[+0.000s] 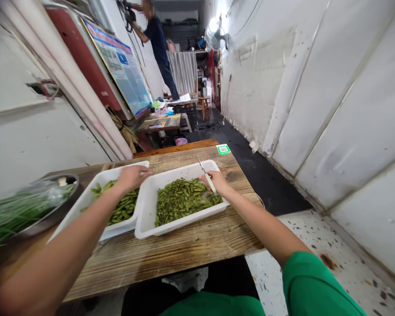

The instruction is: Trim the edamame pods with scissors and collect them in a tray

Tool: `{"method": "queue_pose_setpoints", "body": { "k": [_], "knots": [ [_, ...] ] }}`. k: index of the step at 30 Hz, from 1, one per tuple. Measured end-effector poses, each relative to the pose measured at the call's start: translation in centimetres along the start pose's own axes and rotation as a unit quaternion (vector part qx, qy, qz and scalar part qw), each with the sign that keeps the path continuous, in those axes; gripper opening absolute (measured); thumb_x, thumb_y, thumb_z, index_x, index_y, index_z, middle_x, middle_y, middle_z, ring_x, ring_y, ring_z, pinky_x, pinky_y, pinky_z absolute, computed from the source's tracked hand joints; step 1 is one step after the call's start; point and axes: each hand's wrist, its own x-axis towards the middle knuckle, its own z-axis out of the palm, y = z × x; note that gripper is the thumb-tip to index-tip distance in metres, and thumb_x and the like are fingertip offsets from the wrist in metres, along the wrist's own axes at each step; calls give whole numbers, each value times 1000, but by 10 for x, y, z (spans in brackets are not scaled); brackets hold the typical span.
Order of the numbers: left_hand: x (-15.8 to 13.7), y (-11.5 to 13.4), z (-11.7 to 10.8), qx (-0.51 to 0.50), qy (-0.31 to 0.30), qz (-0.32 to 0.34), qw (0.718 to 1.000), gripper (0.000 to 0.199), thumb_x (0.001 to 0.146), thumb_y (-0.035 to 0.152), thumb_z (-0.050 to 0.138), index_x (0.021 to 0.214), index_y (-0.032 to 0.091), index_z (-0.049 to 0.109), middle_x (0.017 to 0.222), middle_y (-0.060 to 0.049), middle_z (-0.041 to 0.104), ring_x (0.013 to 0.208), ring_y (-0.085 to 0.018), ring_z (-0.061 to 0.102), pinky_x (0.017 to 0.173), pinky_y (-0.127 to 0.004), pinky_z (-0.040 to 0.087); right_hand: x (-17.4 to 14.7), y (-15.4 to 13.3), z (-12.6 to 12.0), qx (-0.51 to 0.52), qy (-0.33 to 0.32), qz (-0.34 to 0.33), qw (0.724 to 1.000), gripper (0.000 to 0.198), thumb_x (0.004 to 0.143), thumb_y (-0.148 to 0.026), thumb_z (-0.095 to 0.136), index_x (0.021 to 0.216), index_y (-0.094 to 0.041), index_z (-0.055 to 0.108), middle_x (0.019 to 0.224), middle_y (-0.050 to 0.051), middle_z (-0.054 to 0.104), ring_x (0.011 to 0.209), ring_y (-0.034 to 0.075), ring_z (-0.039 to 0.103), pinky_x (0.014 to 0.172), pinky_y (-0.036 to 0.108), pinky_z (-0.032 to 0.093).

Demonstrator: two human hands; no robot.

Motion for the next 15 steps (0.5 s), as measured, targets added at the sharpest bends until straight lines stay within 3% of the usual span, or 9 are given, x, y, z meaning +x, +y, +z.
{"method": "queue_pose_setpoints", "body": {
  "k": [1, 3, 7, 11, 15],
  "knots": [
    [5, 20, 12, -24, -53, 56, 997, 29, 77, 31, 47, 90, 14, 66, 97, -9, 64, 92, -21, 53, 83, -32, 34, 0, -1, 0, 3, 0, 3, 1000, 34, 66, -46, 60, 64, -16, 45, 43, -6, 40, 30, 6, 38, 25, 17, 32],
    [13, 60, 38, -64, -100, 141, 983, 24, 75, 28, 49, 88, 20, 67, 93, -4, 66, 87, -17, 56, 79, -25, 36, -1, -3, 0, -1, -1, 2, 1000, 34, 65, -46, 61, 63, -16, 45, 42, -6, 40, 30, 7, 38, 25, 17, 33],
    [19, 118, 84, -13, -144, 200, 969, 20, 73, 22, 50, 81, 21, 69, 84, -4, 68, 81, -17, 58, 79, -26, 35, -2, -3, -1, -21, -2, -2, 1000, 33, 65, -46, 62, 65, -16, 48, 42, -6, 41, 30, 7, 40, 26, 18, 34],
    [19, 138, 108, 45, -121, 176, 976, 16, 69, 19, 54, 74, 15, 68, 80, -12, 66, 80, -23, 58, 81, -35, 34, -1, -2, -1, -21, -3, -1, 1000, 34, 65, -47, 61, 65, -16, 48, 43, -6, 42, 30, 7, 40, 26, 18, 34],
    [20, 130, 108, -52, -83, 149, 984, 11, 67, 20, 56, 64, 15, 65, 75, -13, 65, 77, -22, 58, 77, -32, 35, 1, -1, 0, -34, -16, 20, 999, 36, 64, -49, 62, 68, -16, 49, 44, -5, 44, 32, 8, 42, 28, 18, 35]
  ]
}}
